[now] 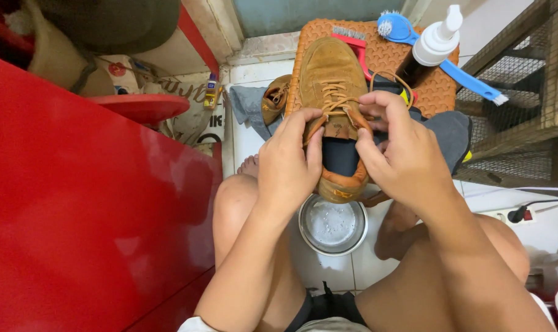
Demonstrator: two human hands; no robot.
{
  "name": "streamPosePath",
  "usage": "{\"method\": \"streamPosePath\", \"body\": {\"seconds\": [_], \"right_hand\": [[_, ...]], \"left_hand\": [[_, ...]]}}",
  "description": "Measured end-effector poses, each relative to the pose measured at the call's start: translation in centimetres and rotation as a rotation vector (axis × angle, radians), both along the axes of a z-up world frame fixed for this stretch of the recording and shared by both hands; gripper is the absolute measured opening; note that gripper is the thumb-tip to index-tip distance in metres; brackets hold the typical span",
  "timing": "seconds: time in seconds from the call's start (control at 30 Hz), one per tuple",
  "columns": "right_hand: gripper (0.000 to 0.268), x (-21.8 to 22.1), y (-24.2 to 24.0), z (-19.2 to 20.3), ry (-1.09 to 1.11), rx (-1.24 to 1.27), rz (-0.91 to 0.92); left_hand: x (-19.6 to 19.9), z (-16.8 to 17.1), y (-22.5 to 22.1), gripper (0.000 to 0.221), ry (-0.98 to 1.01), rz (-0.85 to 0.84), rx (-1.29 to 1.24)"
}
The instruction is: Repairing a brown suede shoe by unlacing it, stitching the sole, and relacing it.
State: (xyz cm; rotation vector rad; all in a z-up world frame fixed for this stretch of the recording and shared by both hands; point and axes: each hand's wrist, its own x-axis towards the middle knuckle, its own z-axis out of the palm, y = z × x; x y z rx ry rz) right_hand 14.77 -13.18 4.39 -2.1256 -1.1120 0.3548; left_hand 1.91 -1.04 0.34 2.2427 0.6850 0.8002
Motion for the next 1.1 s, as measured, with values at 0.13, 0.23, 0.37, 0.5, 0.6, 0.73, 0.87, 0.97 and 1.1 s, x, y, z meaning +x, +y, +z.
{"method": "streamPosePath", "body": {"seconds": [0.13,0.23,0.37,0.5,0.6,0.73,0.87,0.97,1.1], "right_hand": [[0.039,0.0,0.0,-0.1,-0.004,-0.039,-0.021],[0.041,0.0,0.0,-0.4,-0.073,-0.071,-0.027],[0.044,0.0,0.1,-0.7,-0.134,-0.043,-0.012],[0.040,0.0,0.1,-0.8,-0.161,0.037,0.045],[0.029,0.2,0.3,-1.0,-0.221,0.258,0.184],[0.027,0.9,1.2,-1.9,-0.212,0.279,0.242],[0.020,1.1,2.1,-2.8,-0.396,0.218,0.146],[0.008,0.9,2.8,-2.8,-0.386,0.250,0.096],[0.009,3.0,3.4,-5.1,0.040,0.307,0.127]], "left_hand": [[0.0,0.4,-0.1,0.023,-0.024,0.006,-0.013],[0.0,0.9,-0.2,0.020,-0.004,0.054,-0.048],[0.2,1.3,0.0,0.028,-0.026,0.063,-0.037],[0.1,2.5,0.1,0.028,-0.080,0.056,-0.289],[0.3,1.9,0.3,0.023,-0.083,0.071,-0.331],[0.2,0.6,-0.1,0.021,-0.144,0.045,-0.164],[0.8,0.2,-0.6,0.013,-0.188,0.070,0.014],[0.8,0.4,-0.8,0.011,-0.217,0.076,-0.020],[0.7,-0.3,-0.1,0.014,-0.306,0.069,-0.049]]}}
